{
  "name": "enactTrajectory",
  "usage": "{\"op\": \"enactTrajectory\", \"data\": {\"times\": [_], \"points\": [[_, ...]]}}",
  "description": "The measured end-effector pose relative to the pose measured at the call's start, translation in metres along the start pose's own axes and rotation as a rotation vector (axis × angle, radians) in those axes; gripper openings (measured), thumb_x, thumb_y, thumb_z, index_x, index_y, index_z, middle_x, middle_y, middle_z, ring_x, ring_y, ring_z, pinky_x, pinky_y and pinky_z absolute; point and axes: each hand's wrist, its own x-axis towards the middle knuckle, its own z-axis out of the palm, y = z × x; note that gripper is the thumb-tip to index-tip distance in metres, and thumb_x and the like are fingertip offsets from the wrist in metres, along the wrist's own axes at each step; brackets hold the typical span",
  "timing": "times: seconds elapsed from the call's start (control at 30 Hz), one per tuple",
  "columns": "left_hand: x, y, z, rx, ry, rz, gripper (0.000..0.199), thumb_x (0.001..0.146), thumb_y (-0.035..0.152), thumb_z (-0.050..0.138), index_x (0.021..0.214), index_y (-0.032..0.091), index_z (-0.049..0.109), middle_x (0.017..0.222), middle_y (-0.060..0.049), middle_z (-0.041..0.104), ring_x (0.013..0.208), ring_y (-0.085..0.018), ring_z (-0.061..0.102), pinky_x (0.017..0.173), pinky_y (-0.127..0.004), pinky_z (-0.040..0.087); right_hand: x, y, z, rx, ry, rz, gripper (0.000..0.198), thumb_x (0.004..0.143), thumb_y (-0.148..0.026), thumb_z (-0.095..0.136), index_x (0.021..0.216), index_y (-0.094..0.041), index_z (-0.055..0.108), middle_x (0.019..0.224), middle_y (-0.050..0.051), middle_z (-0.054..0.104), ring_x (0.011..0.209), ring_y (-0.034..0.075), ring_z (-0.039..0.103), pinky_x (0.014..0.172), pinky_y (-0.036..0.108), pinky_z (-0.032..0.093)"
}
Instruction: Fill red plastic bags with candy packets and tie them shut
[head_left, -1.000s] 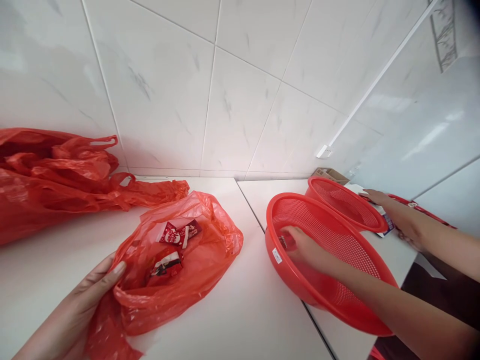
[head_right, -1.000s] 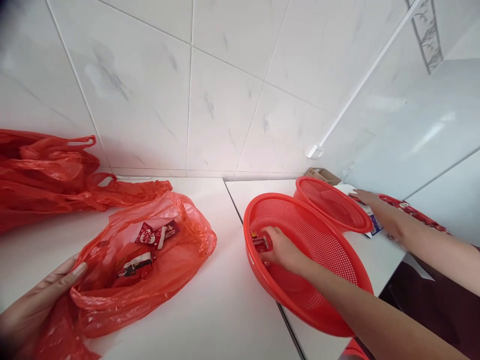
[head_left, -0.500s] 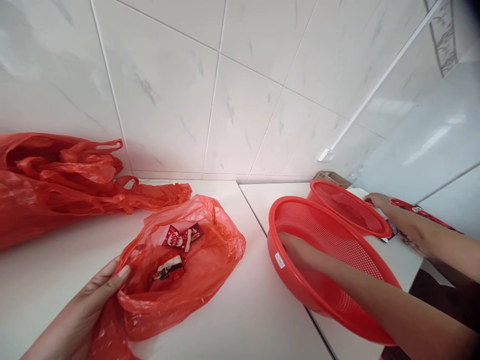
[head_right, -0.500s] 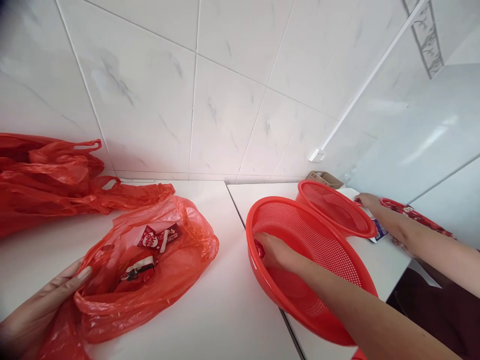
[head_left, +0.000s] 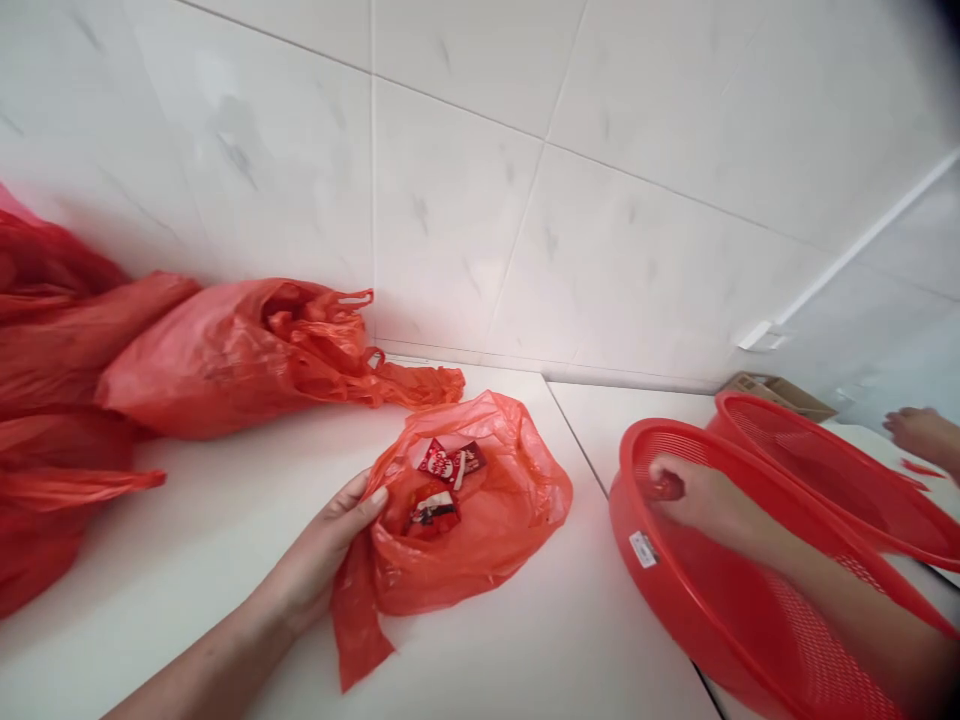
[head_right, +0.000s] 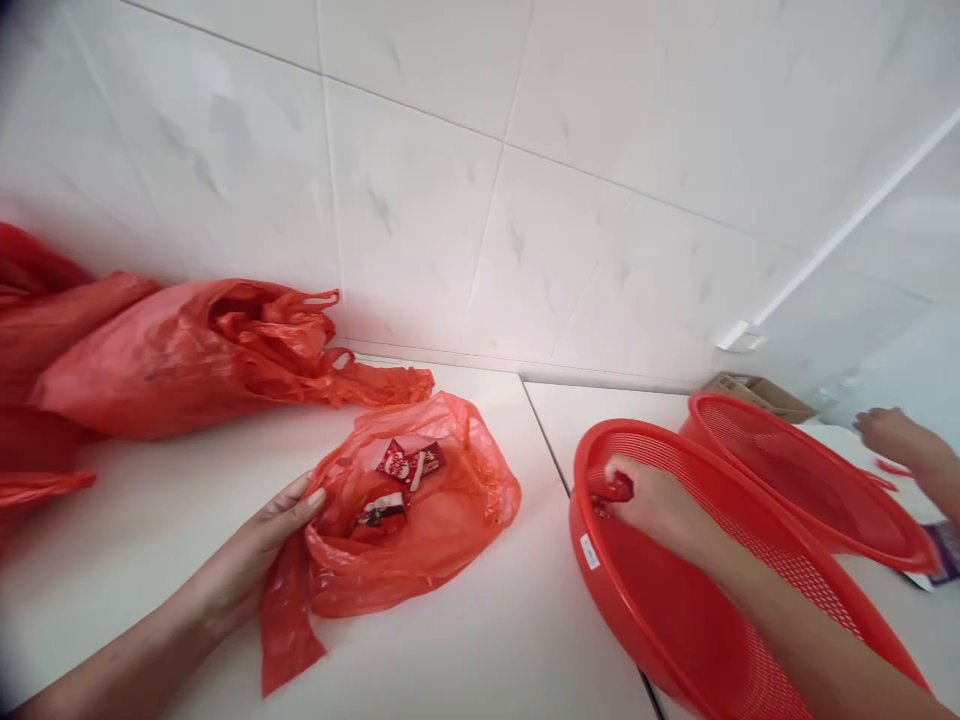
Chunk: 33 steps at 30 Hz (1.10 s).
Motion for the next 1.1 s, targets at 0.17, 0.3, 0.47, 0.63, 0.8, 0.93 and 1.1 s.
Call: {"op": "enactTrajectory", "data": {"times": [0.17,0.3,0.47,0.63,0.8,0.93,1.1], "points": [[-0.001,0.001,-0.003,-0.005,-0.011,0.01,0.056,0.083,0.026,0.065,0.136,0.024,0.046,0.116,-0.012,0.068,0.096,-0.029,0.069,0.082,-0.036,0.057,0.013,0.0,-0.023,-0.132,-0.078,-0.034,0.023,0.077,-0.039,0.055,0.072,-0.023,0.039,0.064,-0.002,0.048,0.059,0.015,0.045,0.053,0.028,0.032],[0.001,0.0,-0.009,-0.008,-0.032,-0.023,0.057,0.085,0.025,0.063,0.138,0.028,0.042,0.117,-0.011,0.068,0.095,-0.028,0.069,0.079,-0.036,0.057,0.017,-0.019,-0.043,-0.193,0.034,0.035,0.019,0.073,-0.038,0.06,0.08,-0.025,0.048,0.069,-0.002,0.057,0.061,0.015,0.051,0.055,0.027,0.037],[0.003,-0.003,-0.011,-0.021,-0.058,-0.011,0.051,0.088,0.024,0.059,0.136,0.029,0.045,0.12,-0.009,0.067,0.098,-0.027,0.068,0.081,-0.036,0.057,0.006,-0.071,-0.051,-0.127,0.103,-0.074,0.021,0.072,-0.039,0.063,0.077,-0.024,0.05,0.066,-0.005,0.055,0.058,0.012,0.05,0.05,0.023,0.037],[0.002,-0.003,-0.008,-0.016,-0.086,0.041,0.046,0.089,0.025,0.057,0.134,0.023,0.048,0.12,-0.013,0.066,0.101,-0.027,0.067,0.085,-0.035,0.054,-0.011,-0.136,-0.015,-0.043,-0.03,-0.46,0.013,0.074,-0.021,0.06,0.074,-0.023,0.046,0.066,-0.007,0.05,0.058,0.008,0.045,0.051,0.02,0.034],[0.0,-0.002,-0.01,-0.016,-0.079,0.063,0.046,0.088,0.025,0.058,0.133,0.023,0.049,0.119,-0.013,0.066,0.101,-0.027,0.067,0.086,-0.036,0.053,-0.006,-0.171,0.044,-0.147,-0.198,-0.747,0.014,0.075,-0.01,0.053,0.075,-0.021,0.044,0.076,-0.005,0.054,0.062,0.008,0.046,0.054,0.021,0.032],[0.001,-0.001,-0.01,-0.034,-0.113,0.086,0.036,0.089,0.024,0.057,0.124,0.022,0.056,0.116,-0.011,0.068,0.101,-0.026,0.066,0.088,-0.036,0.052,0.005,-0.181,0.06,-0.279,-0.245,-0.755,0.027,0.066,-0.025,0.072,0.088,-0.022,0.055,0.093,-0.001,0.059,0.074,0.013,0.053,0.056,0.023,0.034],[0.001,-0.002,-0.012,-0.047,-0.121,0.088,0.031,0.087,0.024,0.06,0.118,0.022,0.059,0.114,-0.01,0.069,0.098,-0.025,0.068,0.087,-0.036,0.052,0.002,-0.184,0.043,-0.21,0.01,-0.499,0.017,0.082,-0.031,0.056,0.098,-0.03,0.061,0.091,-0.003,0.065,0.075,0.015,0.058,0.06,0.026,0.037]]}}
